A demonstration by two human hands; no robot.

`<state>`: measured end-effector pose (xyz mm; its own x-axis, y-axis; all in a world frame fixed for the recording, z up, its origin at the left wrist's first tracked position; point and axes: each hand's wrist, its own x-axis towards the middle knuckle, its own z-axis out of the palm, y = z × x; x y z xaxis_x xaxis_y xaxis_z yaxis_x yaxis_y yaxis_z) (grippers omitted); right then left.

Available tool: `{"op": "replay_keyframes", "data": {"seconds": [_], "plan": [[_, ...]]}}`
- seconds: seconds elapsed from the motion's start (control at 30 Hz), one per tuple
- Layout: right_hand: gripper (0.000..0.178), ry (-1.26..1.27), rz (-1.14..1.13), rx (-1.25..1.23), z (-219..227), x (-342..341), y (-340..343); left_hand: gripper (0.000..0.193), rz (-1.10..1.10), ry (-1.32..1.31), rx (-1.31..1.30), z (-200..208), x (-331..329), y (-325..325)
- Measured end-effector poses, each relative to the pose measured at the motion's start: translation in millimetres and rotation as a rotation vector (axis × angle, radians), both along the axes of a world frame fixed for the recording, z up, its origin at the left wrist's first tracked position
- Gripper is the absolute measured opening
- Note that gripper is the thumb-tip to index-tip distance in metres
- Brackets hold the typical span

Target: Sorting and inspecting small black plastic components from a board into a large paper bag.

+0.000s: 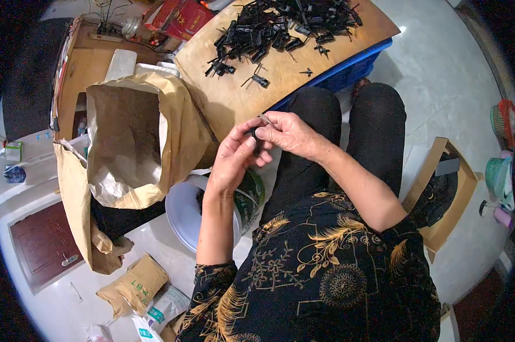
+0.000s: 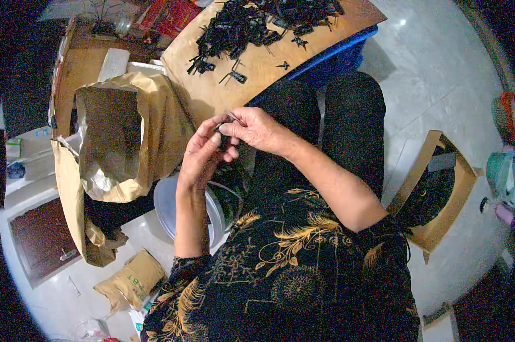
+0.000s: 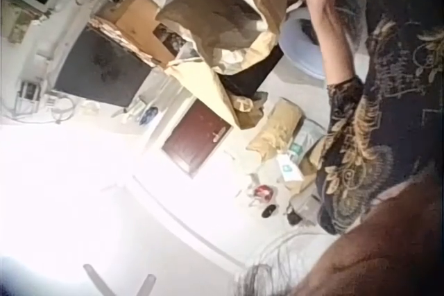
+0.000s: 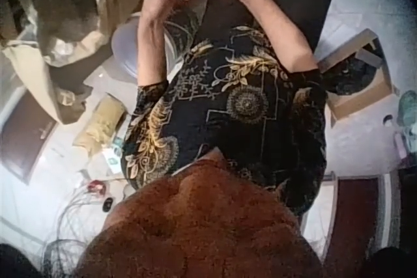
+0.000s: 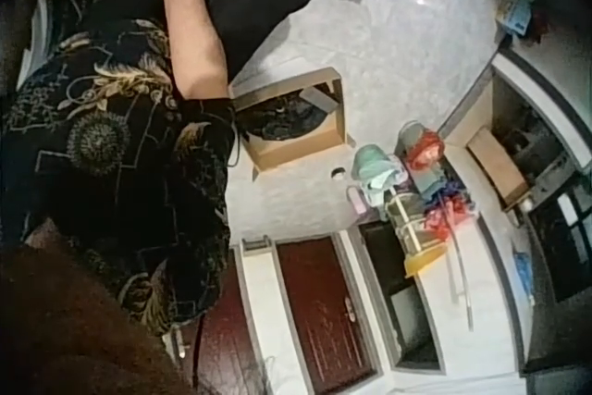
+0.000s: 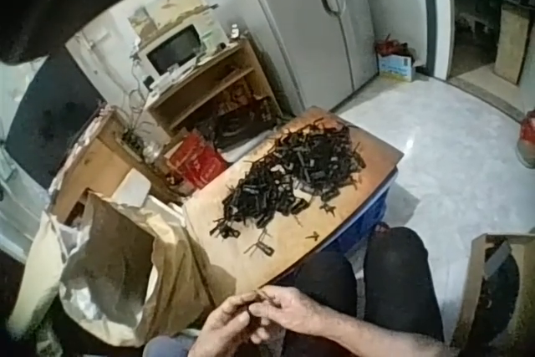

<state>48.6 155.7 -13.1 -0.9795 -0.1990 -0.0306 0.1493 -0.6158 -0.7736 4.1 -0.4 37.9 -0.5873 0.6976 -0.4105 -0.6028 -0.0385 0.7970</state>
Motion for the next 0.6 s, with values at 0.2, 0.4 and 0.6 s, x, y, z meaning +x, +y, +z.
{"op": "replay_keyframes", "data": {"seconds": [0.2,0.4,0.6], "plan": [[0.019,0.072,-0.156,0.442,-20.3,-5.3,-10.2,0.036,-0.142,0.691,-0.379,-5.3,5.4,0.5],[0.034,-0.265,0.025,0.046,-2.7,3.4,-16.4,0.034,0.2,0.43,-0.26,-19.1,7.2,1.5],[0.037,-0.276,0.055,0.126,-4.1,-1.6,-21.6,0.034,0.186,0.506,-0.288,-35.0,2.3,0.0]]}}
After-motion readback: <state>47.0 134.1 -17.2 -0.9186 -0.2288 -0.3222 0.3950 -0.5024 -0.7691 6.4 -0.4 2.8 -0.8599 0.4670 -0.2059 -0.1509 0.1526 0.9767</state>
